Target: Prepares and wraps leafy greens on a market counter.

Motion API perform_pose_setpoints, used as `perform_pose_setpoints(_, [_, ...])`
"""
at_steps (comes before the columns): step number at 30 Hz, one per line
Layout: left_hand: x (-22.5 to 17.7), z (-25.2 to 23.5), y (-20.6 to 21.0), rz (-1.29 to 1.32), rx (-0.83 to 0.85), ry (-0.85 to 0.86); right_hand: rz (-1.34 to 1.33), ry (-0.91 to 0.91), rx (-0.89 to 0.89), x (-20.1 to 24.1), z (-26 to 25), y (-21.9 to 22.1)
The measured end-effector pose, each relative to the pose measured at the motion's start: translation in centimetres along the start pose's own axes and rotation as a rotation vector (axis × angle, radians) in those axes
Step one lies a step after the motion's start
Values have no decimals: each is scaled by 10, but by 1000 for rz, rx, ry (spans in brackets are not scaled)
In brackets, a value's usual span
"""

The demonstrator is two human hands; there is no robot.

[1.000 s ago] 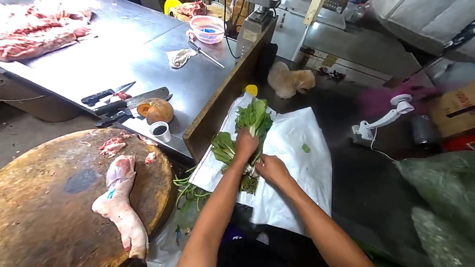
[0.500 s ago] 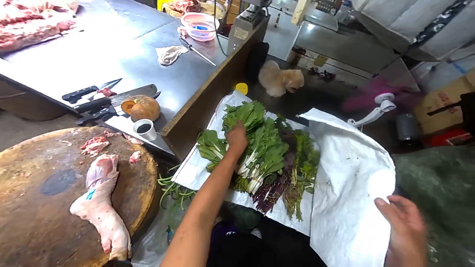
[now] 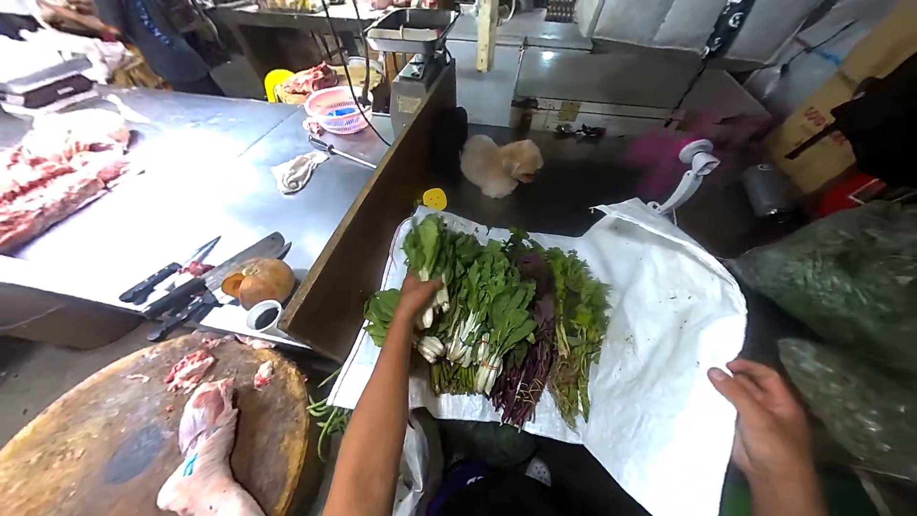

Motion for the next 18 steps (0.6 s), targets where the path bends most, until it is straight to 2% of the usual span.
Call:
perform_pose_setpoints(3, [-19,18,-17,184,-9,21,-7,8,-18,-5,-1,-8])
perform_pose_setpoints(5, [-37,40,-14,167,7,46,-9,19,-21,-11,-1,-10])
perform_pose_setpoints(8, [-49,75,28,-78,95,59,-9,29,-16,-17,-2,-6])
perform_pose_setpoints(10, [-35,83,67,-212,137,82,5,23,18,-14,-1,4])
perform_pose_setpoints(12, [-23,83,87,-308,106,122,19,0,41,-6,-1,13])
perform_pose_setpoints(15, [-41,88,74,-404,19,176,40,-26,63,4,-3,18])
perform_pose_setpoints(18, [-48,112,25,-400,-188,202,28,-31,71,3,-3,19])
Point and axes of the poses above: each hand's wrist, its own z-axis away from the middle knuckle, its own y-axis out of the palm, x = y × z, the point moved 8 cm from there along -z, towards the middle knuckle, and after that the axes turned 15 degrees about y, right-handed, at the moved point
